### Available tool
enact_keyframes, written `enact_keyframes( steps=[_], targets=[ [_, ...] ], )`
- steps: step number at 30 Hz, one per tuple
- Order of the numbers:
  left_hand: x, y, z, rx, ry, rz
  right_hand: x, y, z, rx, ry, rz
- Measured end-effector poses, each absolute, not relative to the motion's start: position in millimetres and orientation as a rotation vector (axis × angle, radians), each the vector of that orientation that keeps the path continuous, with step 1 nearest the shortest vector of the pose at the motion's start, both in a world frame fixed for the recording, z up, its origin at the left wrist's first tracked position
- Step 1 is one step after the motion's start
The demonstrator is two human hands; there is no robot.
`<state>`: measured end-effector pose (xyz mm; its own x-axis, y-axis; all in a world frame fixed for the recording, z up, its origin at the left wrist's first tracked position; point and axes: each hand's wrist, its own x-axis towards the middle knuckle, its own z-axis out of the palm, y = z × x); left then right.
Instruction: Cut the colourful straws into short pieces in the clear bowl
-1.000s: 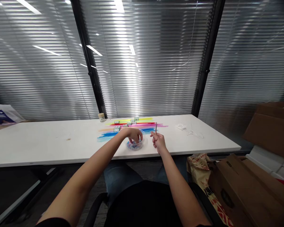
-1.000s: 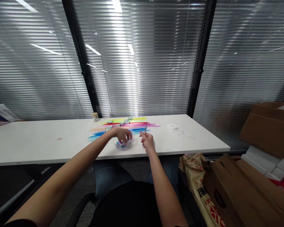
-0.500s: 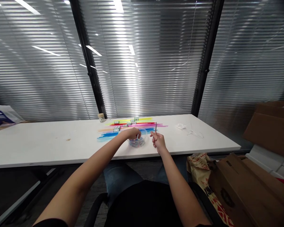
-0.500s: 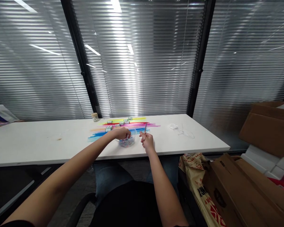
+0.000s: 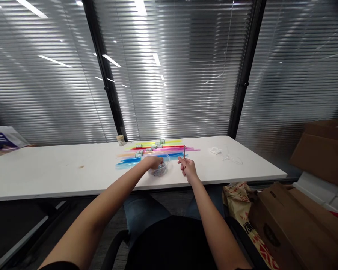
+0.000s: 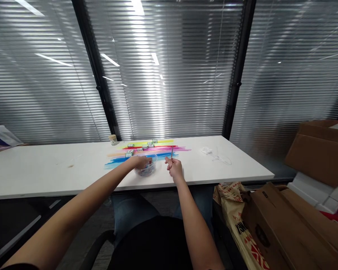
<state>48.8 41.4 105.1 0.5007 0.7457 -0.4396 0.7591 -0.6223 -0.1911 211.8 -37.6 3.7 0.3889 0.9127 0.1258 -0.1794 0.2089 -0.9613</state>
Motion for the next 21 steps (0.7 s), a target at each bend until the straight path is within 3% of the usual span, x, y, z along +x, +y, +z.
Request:
enact_keyframes(
  steps=[15, 21],
  targets=[
    [52, 43, 114, 2.450, 1.178, -0.374, 210, -38, 5, -1.087, -0.807, 0.896],
    [48, 41, 110, 2.818, 1.127, -0.131, 222, -28, 8, -1.077, -0.726, 0.922]
  ],
)
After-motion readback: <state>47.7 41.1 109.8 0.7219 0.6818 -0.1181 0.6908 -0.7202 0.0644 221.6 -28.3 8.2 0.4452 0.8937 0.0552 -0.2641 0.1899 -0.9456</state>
